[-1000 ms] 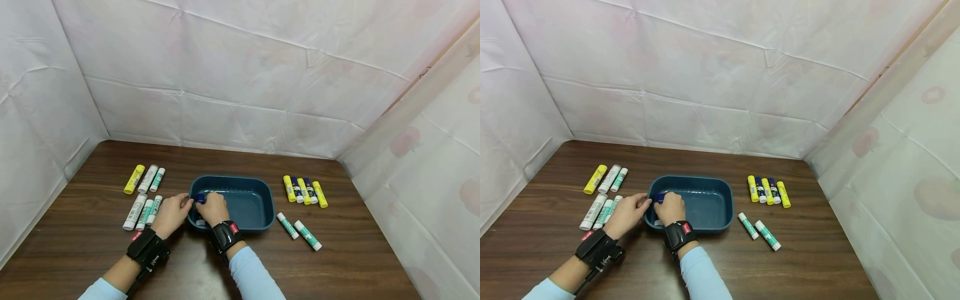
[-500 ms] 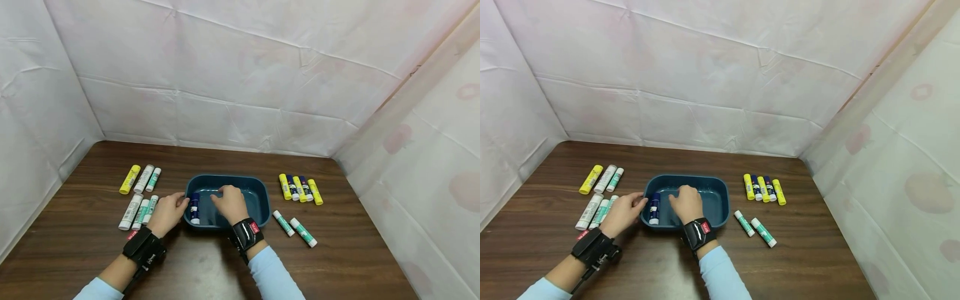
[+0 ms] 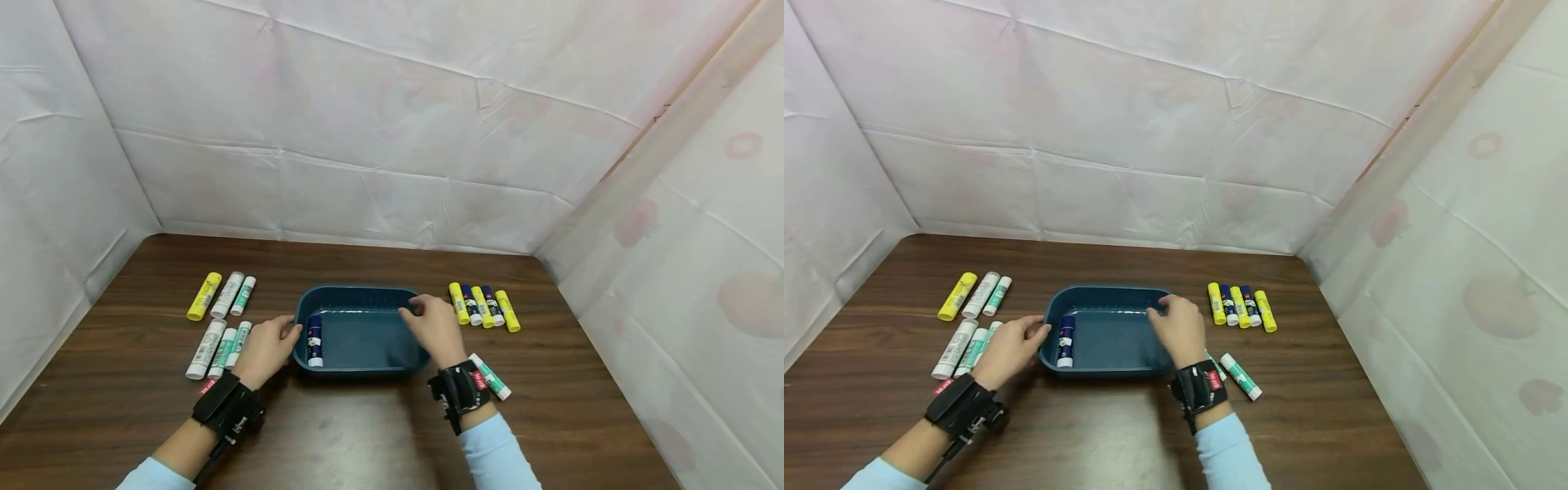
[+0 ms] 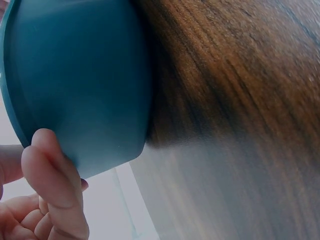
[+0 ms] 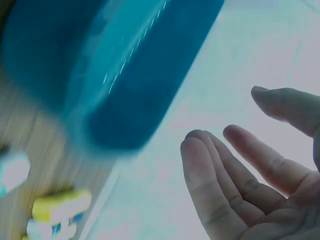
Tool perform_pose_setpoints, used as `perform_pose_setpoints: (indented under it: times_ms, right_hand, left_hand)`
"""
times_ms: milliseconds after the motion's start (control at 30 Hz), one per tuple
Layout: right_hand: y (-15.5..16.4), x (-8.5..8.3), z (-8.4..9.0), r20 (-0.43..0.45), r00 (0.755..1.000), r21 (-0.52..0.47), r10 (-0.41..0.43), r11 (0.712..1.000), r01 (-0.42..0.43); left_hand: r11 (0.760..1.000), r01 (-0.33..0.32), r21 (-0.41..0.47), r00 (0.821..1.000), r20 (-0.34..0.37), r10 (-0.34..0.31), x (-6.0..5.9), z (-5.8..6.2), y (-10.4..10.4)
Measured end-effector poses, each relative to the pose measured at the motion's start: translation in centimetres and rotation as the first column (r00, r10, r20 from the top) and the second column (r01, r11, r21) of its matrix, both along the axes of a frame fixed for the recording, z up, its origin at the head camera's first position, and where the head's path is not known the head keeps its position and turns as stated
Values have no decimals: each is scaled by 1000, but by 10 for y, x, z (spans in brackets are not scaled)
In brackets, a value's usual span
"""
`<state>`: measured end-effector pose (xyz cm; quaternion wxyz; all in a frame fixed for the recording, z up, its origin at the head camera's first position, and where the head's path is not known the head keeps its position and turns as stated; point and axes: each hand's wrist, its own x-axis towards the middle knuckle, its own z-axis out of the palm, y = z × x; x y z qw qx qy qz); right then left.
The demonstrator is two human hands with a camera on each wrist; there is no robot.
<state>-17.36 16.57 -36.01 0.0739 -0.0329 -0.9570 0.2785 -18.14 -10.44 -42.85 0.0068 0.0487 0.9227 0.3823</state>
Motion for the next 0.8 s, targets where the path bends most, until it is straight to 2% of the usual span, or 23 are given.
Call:
perform_pose_setpoints:
  times_ms: [133, 300, 433, 600, 800]
  right_hand:
    - [36, 7, 3, 4, 998, -3, -63, 998, 63]
    - [86, 19, 3, -27, 993, 61, -112, 992, 114]
    - [119, 33, -2, 26, 987, 63, -161, 985, 159]
    - [140, 46, -14, 81, 981, 65, -174, 983, 169]
    - [149, 50, -31, 170, 971, 54, -167, 986, 160]
  left_hand:
    - [1000, 0, 0, 1000, -5, 0, 0, -1, -1]
    - [1000, -3, -2, 1000, -5, 3, 0, -1, -2]
    - [1000, -10, -7, 1000, 9, 10, 0, 1, -1]
    - [1000, -13, -2, 1000, 27, 13, 0, 1, 0]
    - [1000, -12, 6, 999, 37, 12, 0, 1, 0]
